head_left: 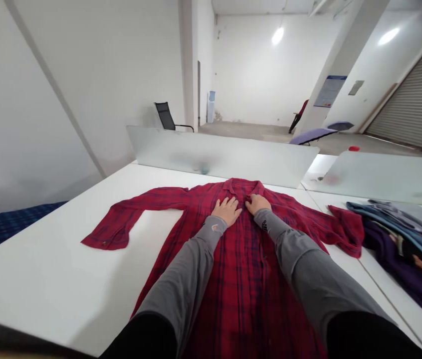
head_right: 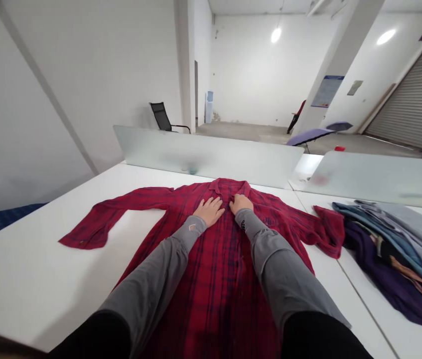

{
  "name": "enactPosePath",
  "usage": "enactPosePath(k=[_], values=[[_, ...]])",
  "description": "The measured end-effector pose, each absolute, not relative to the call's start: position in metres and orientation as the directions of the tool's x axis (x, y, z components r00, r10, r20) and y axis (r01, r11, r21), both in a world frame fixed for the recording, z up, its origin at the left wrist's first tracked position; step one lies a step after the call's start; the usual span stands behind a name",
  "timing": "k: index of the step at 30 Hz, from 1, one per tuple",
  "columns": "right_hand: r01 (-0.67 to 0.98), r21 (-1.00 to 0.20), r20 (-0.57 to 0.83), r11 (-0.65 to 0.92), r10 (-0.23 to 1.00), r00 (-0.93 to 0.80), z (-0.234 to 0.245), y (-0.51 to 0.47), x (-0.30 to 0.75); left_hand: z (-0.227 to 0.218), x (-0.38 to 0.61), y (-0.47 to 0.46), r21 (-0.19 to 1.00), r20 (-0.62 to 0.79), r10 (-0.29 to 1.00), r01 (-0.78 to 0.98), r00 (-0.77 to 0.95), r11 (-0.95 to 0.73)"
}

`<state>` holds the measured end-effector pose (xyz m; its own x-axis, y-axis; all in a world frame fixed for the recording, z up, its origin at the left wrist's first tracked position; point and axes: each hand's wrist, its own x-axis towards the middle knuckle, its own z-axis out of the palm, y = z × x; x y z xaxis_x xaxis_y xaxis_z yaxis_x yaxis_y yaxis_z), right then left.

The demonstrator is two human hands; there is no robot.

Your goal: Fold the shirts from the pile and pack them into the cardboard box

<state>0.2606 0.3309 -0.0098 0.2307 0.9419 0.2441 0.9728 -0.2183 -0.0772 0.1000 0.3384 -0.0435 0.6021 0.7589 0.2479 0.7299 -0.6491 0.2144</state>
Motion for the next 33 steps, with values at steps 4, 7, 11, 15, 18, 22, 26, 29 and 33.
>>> enactPosePath(k=[4, 7, 11, 15, 18, 22, 26, 29, 33], values=[[0.963, -0.113, 0.237, -0.246, 0.934, 0.267, -0.005, 0.339, 0.273, -0.044, 0.100, 0.339, 0.200, 0.234, 0.756, 0.731, 0.611, -0.653], [0.951, -0.159, 0.275, -0.265, 0.914, 0.300, 0.006, 0.346, 0.277, -0.045, 0.101, 0.339, 0.205, 0.228, 0.752, 0.724, 0.619, -0.658], [0.939, -0.244, 0.287, -0.243, 0.907, 0.309, 0.004, 0.357, 0.270, -0.044, 0.101, 0.338, 0.199, 0.236, 0.744, 0.719, 0.625, -0.666], [0.922, -0.334, 0.220, -0.198, 0.935, 0.280, -0.013, 0.361, 0.265, -0.043, 0.100, 0.338, 0.203, 0.231, 0.745, 0.718, 0.626, -0.666], [0.919, -0.354, 0.240, -0.174, 0.932, 0.270, -0.018, 0.349, 0.276, -0.043, 0.100, 0.337, 0.211, 0.240, 0.742, 0.713, 0.626, -0.669], [0.941, -0.302, 0.313, -0.150, 0.917, 0.246, -0.017, 0.303, 0.314, -0.041, 0.098, 0.335, 0.243, 0.297, 0.729, 0.690, 0.616, -0.682], [0.964, -0.241, 0.297, -0.114, 0.937, 0.186, -0.026, 0.251, 0.364, -0.034, 0.094, 0.328, 0.235, 0.462, 0.622, 0.590, 0.632, -0.773], [0.992, -0.109, 0.227, -0.064, 0.970, 0.087, -0.036, 0.233, 0.390, -0.030, 0.096, 0.314, 0.226, 0.482, 0.498, 0.447, 0.721, -0.866], [0.998, -0.045, 0.239, -0.047, 0.969, 0.056, -0.045, 0.234, 0.399, -0.029, 0.107, 0.287, 0.243, 0.413, 0.359, 0.278, 0.837, -0.929]])
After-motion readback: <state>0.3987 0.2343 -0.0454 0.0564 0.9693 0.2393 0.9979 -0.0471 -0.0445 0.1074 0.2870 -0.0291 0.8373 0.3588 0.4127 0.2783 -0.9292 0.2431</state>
